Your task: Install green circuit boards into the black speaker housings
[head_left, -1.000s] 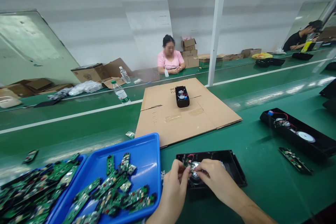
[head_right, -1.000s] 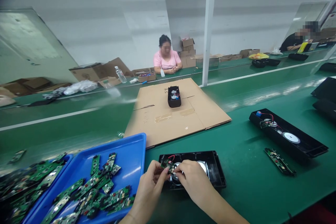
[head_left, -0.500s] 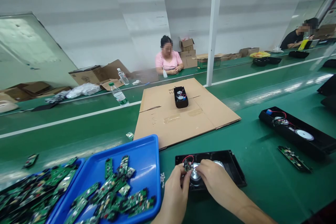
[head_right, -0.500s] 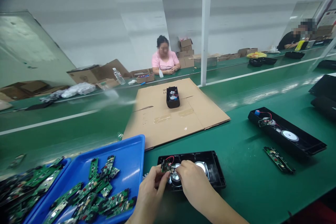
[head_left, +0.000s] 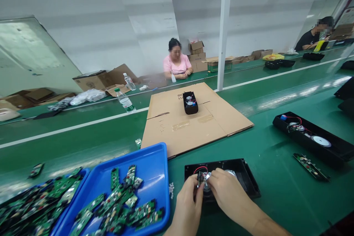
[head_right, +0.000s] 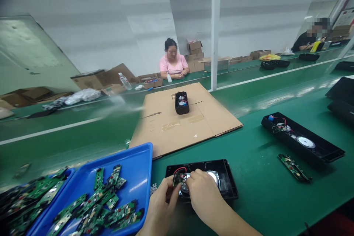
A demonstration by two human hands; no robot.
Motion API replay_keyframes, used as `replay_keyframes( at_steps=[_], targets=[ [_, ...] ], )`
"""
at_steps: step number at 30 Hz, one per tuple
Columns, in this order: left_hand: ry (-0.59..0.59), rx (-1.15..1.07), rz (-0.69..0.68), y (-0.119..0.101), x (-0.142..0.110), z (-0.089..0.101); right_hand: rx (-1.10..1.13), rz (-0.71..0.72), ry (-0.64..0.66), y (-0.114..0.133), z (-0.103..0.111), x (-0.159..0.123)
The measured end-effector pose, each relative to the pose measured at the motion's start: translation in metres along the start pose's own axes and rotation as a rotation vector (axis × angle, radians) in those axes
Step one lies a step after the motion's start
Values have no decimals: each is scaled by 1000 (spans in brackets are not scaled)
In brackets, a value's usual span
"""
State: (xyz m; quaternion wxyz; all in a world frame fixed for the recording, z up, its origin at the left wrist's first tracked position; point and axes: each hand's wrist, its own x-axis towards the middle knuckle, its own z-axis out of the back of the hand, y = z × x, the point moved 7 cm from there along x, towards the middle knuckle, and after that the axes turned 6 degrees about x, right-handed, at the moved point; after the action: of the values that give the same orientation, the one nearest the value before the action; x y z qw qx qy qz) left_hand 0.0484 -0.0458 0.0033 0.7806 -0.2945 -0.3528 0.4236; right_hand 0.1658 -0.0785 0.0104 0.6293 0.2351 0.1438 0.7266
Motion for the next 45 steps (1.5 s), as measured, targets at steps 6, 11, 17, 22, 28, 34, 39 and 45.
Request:
replay_keyframes(
  at_steps=[6, 11, 17, 22, 28, 34, 39, 45],
  targets=[
    [-22, -99, 63, 4, -2, 0, -34, 58, -181, 1, 0, -2],
    [-36, -219, 117, 3, -6, -5, -19, 117, -363, 2, 8, -7],
    [17, -432, 221, 3, -4, -12, 73, 47, -243, -6, 17, 1],
    [59, -485, 238, 7, -4, -11, 275, 6, -88, -8, 12, 6],
    [-42, -433, 267, 10, -8, -8, 213, -55, -144, -9, 7, 1],
    [-128, -392, 296, 6, -8, -4, 181, -54, -158, -10, 1, 1],
    [-140, -404, 327, 7, -7, -4, 117, -3, -233, -8, -2, 3],
    [40, -322, 274, 3, 1, -2, 118, -56, -115, -6, 8, 8]
  ],
)
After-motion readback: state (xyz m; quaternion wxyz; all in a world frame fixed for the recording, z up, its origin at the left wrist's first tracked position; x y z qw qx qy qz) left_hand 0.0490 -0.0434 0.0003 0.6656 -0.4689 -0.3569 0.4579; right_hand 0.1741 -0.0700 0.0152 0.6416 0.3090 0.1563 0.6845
